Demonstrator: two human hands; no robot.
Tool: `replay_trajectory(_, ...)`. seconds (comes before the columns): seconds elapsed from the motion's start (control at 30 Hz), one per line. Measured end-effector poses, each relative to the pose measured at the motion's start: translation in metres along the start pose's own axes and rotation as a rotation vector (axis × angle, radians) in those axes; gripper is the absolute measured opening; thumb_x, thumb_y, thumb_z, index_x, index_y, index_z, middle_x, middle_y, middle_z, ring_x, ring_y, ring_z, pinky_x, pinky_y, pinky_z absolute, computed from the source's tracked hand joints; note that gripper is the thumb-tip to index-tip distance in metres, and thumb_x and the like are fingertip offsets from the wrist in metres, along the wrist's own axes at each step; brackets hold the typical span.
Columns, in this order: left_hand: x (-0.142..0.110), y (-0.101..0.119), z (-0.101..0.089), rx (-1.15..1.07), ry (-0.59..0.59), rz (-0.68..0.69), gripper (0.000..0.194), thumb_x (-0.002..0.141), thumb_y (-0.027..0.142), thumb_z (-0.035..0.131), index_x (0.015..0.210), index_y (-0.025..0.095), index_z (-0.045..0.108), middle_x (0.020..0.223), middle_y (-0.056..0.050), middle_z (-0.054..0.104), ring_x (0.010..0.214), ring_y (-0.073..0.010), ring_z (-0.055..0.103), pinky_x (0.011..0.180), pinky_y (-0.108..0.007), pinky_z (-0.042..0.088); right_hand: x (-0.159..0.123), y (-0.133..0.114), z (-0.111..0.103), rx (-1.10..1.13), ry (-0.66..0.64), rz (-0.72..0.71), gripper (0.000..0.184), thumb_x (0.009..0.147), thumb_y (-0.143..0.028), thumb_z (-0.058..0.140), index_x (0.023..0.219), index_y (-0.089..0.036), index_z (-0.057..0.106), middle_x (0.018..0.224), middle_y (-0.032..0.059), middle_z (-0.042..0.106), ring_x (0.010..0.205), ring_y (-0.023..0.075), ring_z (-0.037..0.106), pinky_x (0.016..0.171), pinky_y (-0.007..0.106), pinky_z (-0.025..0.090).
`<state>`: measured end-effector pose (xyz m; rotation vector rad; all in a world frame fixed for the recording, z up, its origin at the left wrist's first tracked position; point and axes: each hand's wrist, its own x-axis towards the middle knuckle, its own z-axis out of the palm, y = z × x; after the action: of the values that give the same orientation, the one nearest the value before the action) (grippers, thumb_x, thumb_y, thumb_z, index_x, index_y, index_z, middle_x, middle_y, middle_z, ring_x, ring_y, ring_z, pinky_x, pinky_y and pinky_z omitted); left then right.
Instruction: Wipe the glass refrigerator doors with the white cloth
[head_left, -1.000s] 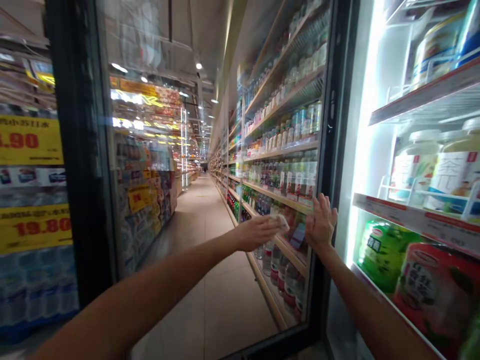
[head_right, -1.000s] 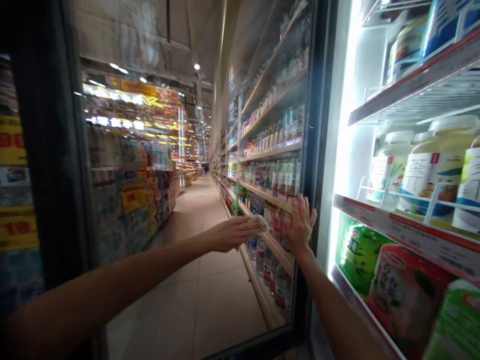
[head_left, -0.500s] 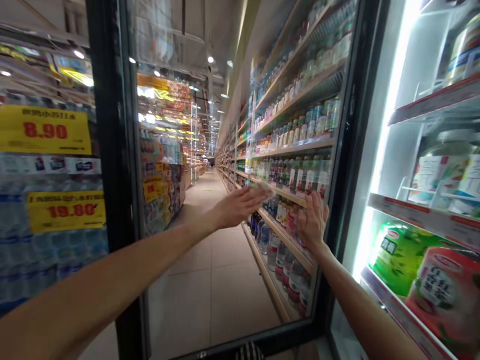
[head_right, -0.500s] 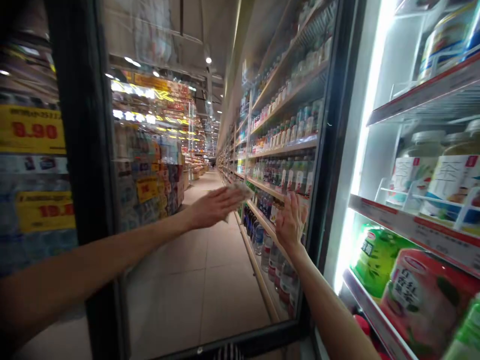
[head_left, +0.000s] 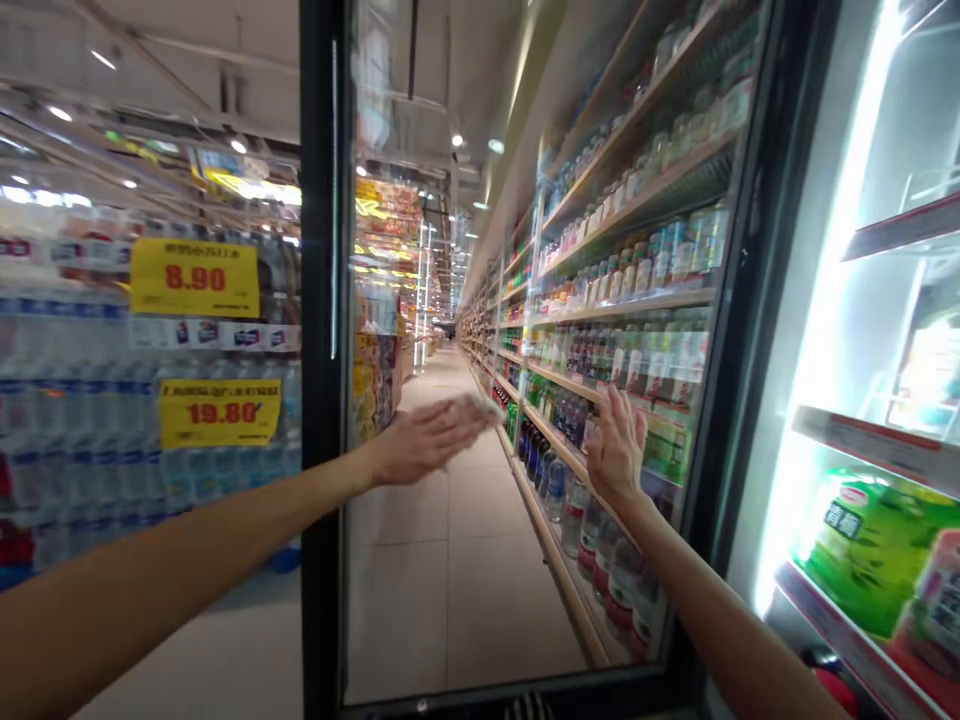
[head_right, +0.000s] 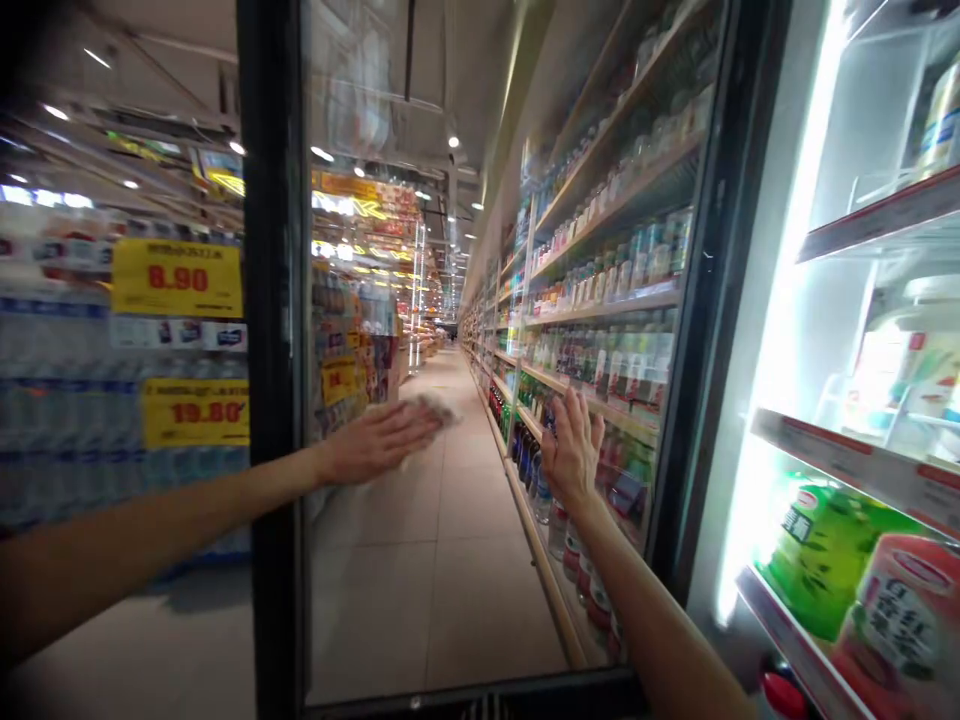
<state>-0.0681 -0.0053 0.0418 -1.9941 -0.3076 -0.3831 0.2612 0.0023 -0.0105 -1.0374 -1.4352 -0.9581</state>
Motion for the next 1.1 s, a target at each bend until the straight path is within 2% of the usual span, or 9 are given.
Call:
replay_trajectory(0.1,-0.015,0.000,-0.004,-0.048,-0.073,0.223,0.040,0.088,0.023,0.034,0.126,0.029,0.045,0.141,0.006,0.036,0.135,-0.0077,0.019,0.114,-0.030,0.014,0.005,-0.011,0.000,0.011,-0.003,-0.018,0.054,0.085,-0.023,0.035,0.139,-0.024,0.026,0.142,0.0102,0.036,0.134,0.0219,0.028,0.108,0.048,0.020)
replay_trajectory(0.3,-0.011,-0.033,-0.022,0.221,0.154,-0.538,0.043,0.086,0.019,0.038,0.128,0.017,0.044,0.141,-0.008,0.037,0.137,-0.0182,0.016,0.112,-0.042,0.020,0.012,-0.025,0.002,0.027,0.015,-0.021,0.050,0.086,-0.025,0.035,0.136,-0.022,0.032,0.142,0.0123,0.036,0.134,0.0226,0.028,0.108,0.049,0.020)
replay_trajectory(0.37,-0.023,-0.020,-0.017,0.212,0.135,-0.434,0.041,0.085,0.018,0.039,0.125,0.019,0.047,0.140,-0.005,0.039,0.137,-0.0185,0.016,0.112,-0.042,0.019,0.011,-0.027,0.003,0.032,0.014,-0.034,0.050,0.086,-0.025,0.035,0.136,-0.022,0.032,0.142,0.0128,0.036,0.134,0.0230,0.028,0.108,0.049,0.020)
replay_trajectory(0.53,-0.054,0.026,0.000,0.048,-0.044,0.217,0.039,0.086,0.022,0.036,0.123,0.026,0.049,0.142,0.005,0.033,0.136,-0.0116,0.020,0.114,-0.033,0.014,0.006,-0.029,0.007,0.029,-0.003,-0.056,0.050,0.087,-0.025,0.036,0.136,-0.022,0.032,0.142,0.0129,0.036,0.134,0.0225,0.028,0.107,0.048,0.021)
replay_trajectory(0.6,-0.050,0.021,-0.001,0.066,-0.025,0.134,0.041,0.086,0.022,0.038,0.126,0.023,0.046,0.143,0.002,0.033,0.136,-0.0124,0.019,0.115,-0.034,0.013,0.007,-0.030,0.006,0.034,0.002,-0.057,0.048,0.086,-0.025,0.036,0.135,-0.021,0.034,0.142,0.0132,0.036,0.135,0.0221,0.027,0.108,0.047,0.020)
replay_trajectory(0.73,-0.035,0.000,-0.006,0.149,0.067,-0.355,0.048,0.085,0.022,0.043,0.132,0.020,0.038,0.143,-0.006,0.034,0.137,-0.0193,0.016,0.113,-0.044,0.012,0.007,-0.031,0.006,0.039,0.006,-0.055,0.048,0.086,-0.025,0.036,0.135,-0.021,0.035,0.142,0.0127,0.036,0.135,0.0222,0.026,0.108,0.048,0.019)
replay_trajectory(0.77,-0.034,0.001,-0.005,0.140,0.055,-0.332,0.049,0.084,0.022,0.043,0.133,0.021,0.038,0.143,-0.005,0.033,0.137,-0.0197,0.015,0.113,-0.044,0.012,0.007,-0.031,0.006,0.039,0.003,-0.055,0.049,0.086,-0.025,0.036,0.135,-0.021,0.034,0.142,0.0125,0.036,0.135,0.0223,0.026,0.108,0.048,0.019)
replay_trajectory(0.93,-0.038,0.018,0.007,0.007,-0.092,0.278,0.044,0.087,0.026,0.039,0.131,0.022,0.040,0.147,0.001,0.025,0.137,-0.0142,0.015,0.115,-0.036,0.011,-0.001,-0.028,0.010,0.050,-0.023,-0.058,0.050,0.086,-0.023,0.038,0.136,-0.022,0.033,0.142,0.0124,0.036,0.135,0.0230,0.027,0.108,0.049,0.020)
replay_trajectory(1.1,-0.011,0.003,0.004,0.128,0.054,-0.278,0.054,0.085,0.021,0.042,0.138,0.018,0.028,0.146,-0.007,0.027,0.138,-0.0204,0.013,0.113,-0.044,0.011,-0.005,-0.021,0.010,0.039,-0.014,-0.053,0.050,0.086,-0.025,0.040,0.135,-0.022,0.034,0.141,0.0124,0.037,0.134,0.0237,0.029,0.107,0.050,0.021)
